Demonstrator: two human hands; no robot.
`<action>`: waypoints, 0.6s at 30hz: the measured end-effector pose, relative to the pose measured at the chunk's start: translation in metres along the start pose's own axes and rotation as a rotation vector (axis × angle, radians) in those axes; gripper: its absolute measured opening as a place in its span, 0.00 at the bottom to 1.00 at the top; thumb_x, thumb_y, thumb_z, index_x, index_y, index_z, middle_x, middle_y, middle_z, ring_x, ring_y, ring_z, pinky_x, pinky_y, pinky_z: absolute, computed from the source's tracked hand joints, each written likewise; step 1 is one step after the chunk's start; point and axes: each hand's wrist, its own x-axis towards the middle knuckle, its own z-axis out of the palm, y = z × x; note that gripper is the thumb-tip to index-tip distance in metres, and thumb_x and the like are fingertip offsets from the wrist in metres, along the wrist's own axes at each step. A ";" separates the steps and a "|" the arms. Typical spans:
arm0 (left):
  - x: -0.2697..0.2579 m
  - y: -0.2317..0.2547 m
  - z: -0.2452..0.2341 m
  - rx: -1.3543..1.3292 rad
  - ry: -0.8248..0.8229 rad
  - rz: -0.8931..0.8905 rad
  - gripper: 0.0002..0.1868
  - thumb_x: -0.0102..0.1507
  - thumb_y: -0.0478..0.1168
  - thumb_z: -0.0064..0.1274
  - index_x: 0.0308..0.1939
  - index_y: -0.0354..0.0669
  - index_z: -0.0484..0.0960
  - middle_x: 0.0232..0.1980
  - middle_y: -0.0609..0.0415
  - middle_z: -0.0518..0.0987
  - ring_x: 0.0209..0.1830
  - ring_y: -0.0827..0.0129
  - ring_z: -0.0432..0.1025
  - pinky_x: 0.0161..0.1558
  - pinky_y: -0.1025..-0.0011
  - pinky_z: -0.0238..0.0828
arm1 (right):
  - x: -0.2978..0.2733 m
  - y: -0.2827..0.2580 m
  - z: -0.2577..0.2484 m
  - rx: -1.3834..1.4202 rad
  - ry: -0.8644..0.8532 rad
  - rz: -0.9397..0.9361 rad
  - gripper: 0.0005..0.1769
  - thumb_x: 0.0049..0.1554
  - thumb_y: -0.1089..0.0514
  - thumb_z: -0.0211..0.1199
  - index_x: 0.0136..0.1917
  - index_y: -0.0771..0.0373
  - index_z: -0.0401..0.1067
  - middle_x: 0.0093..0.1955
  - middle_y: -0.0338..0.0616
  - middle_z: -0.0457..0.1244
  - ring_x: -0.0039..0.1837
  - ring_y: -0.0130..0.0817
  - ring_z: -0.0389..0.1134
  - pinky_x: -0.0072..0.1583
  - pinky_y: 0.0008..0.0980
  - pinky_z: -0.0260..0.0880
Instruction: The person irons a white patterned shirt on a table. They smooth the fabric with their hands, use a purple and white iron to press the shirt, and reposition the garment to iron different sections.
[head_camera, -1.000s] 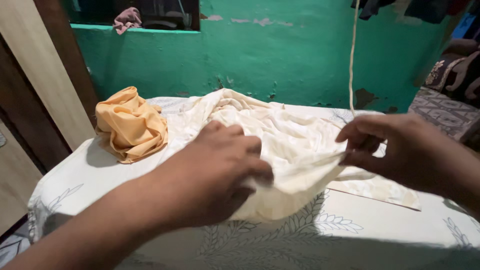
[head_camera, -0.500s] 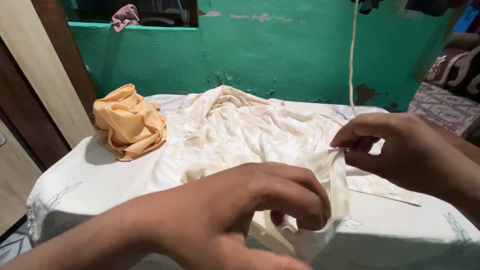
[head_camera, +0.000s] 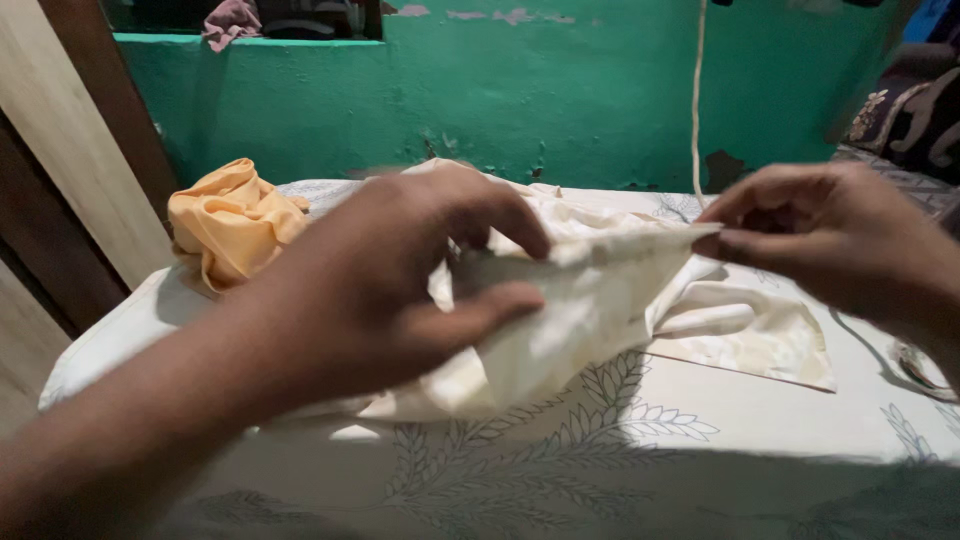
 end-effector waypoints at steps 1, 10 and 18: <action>0.004 -0.007 -0.005 0.141 0.073 -0.051 0.15 0.61 0.52 0.64 0.46 0.51 0.86 0.43 0.56 0.84 0.39 0.71 0.74 0.37 0.75 0.78 | 0.001 0.000 -0.003 0.215 0.032 0.034 0.10 0.61 0.63 0.64 0.53 0.71 0.79 0.48 0.58 0.70 0.47 0.49 0.77 0.50 0.43 0.76; 0.058 -0.064 -0.065 0.253 0.409 -0.034 0.19 0.59 0.50 0.68 0.42 0.41 0.82 0.49 0.51 0.75 0.44 0.67 0.75 0.42 0.68 0.77 | 0.012 -0.040 -0.024 0.289 0.451 -0.591 0.06 0.66 0.60 0.58 0.52 0.65 0.72 0.49 0.48 0.68 0.48 0.31 0.70 0.53 0.32 0.75; 0.086 -0.094 -0.087 -0.449 0.525 -0.269 0.17 0.56 0.42 0.65 0.45 0.41 0.78 0.45 0.53 0.79 0.43 0.68 0.77 0.43 0.68 0.77 | 0.024 -0.063 -0.021 0.219 0.298 -0.361 0.05 0.65 0.59 0.60 0.53 0.60 0.74 0.48 0.48 0.69 0.50 0.33 0.72 0.54 0.31 0.74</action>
